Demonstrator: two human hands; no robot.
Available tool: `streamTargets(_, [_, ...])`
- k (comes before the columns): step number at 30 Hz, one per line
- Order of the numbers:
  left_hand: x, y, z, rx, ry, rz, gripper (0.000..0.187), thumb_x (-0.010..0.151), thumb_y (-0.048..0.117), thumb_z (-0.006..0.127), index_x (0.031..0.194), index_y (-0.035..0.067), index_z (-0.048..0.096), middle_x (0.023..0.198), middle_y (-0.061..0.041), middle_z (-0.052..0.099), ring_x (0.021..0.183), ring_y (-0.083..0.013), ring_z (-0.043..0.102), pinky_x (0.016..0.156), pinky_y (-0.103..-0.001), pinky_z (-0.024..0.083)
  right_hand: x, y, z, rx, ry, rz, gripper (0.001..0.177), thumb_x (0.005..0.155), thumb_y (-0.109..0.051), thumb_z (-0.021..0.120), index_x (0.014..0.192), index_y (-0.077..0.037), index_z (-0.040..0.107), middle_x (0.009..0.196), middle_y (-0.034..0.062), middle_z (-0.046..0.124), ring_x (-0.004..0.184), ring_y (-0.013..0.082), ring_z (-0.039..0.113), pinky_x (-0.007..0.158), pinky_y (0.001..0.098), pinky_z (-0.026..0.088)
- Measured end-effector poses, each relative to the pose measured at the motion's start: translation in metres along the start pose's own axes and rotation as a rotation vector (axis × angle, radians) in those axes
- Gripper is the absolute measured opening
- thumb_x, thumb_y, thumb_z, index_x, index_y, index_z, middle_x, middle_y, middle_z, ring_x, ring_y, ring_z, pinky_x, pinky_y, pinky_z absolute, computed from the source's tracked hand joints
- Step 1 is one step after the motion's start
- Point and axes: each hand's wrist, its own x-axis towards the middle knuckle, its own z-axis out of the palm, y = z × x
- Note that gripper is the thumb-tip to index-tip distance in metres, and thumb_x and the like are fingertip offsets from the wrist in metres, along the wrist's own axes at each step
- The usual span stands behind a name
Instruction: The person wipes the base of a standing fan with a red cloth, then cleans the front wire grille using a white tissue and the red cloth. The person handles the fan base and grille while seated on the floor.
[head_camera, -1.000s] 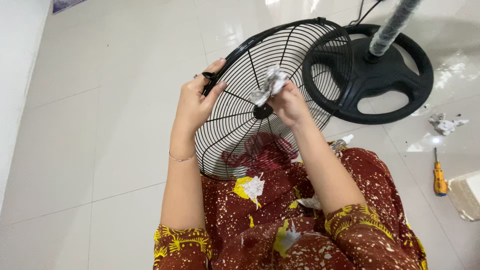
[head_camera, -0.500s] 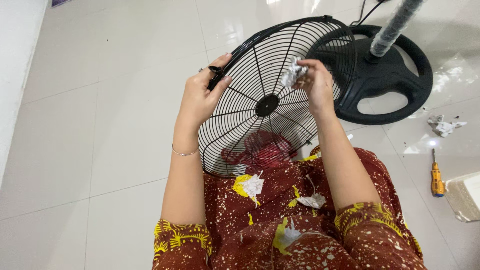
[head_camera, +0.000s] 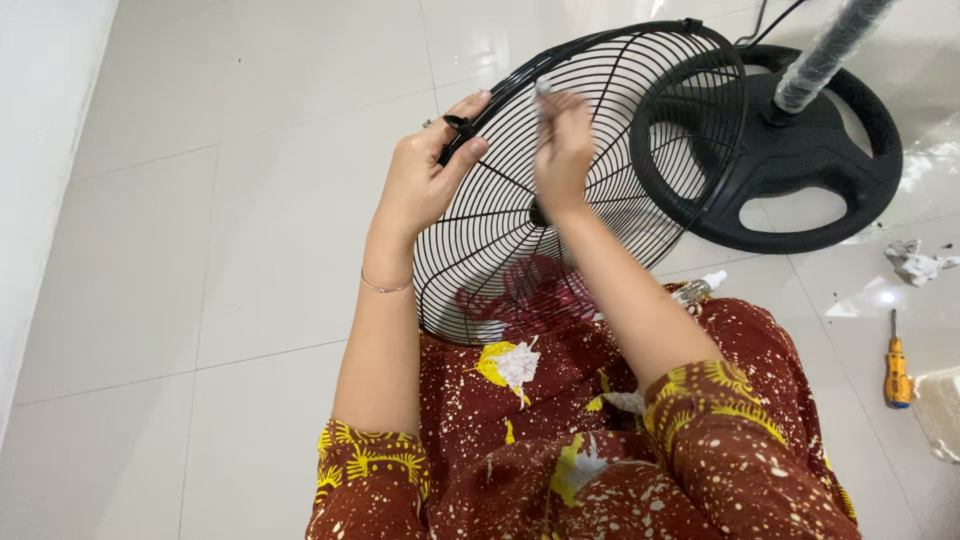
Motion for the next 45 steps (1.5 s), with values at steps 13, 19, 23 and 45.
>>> streamTargets(13, [0.002, -0.025, -0.008, -0.096, 0.030, -0.002, 0.035, 0.108, 0.019, 0.060, 0.138, 0.003, 0.063, 0.141, -0.014, 0.068, 0.134, -0.0232, 0.064, 0.114, -0.033, 0.048, -0.001, -0.047, -0.004, 0.218, -0.120, -0.151, 0.016, 0.097, 0.010, 0.062, 0.112, 0.004, 0.064, 0.103, 0.0166, 0.066, 0.094, 0.0323, 0.066, 0.082, 0.0422, 0.055])
streamTargets(19, [0.007, -0.017, 0.002, -0.064, 0.004, 0.030, 0.037, 0.107, 0.023, 0.062, 0.139, 0.004, 0.062, 0.140, -0.015, 0.067, 0.134, -0.0250, 0.063, 0.113, -0.034, 0.048, 0.012, -0.051, 0.011, 0.321, -0.251, -0.060, 0.018, 0.096, 0.011, 0.051, 0.110, 0.004, 0.060, 0.096, 0.0154, 0.061, 0.085, 0.0311, 0.060, 0.075, 0.0420, 0.049])
streamTargets(23, [0.018, -0.021, 0.004, -0.076, -0.017, -0.015, 0.037, 0.106, 0.025, 0.062, 0.138, 0.007, 0.064, 0.137, -0.014, 0.070, 0.131, -0.0239, 0.066, 0.111, -0.033, 0.049, -0.074, -0.059, 0.020, 0.453, -0.587, 0.038, 0.020, 0.092, 0.005, 0.052, 0.106, 0.000, 0.065, 0.099, 0.0139, 0.066, 0.096, 0.0311, 0.065, 0.093, 0.0412, 0.054])
streamTargets(45, [0.040, -0.032, 0.013, -0.119, -0.147, 0.036, 0.036, 0.108, 0.023, 0.060, 0.142, 0.010, 0.061, 0.144, -0.008, 0.066, 0.136, -0.0222, 0.063, 0.116, -0.033, 0.048, -0.141, -0.020, 0.031, 0.059, -0.693, -0.417, 0.030, 0.085, 0.001, 0.065, 0.113, -0.003, 0.074, 0.101, 0.0128, 0.066, 0.085, 0.0275, 0.066, 0.066, 0.0359, 0.056])
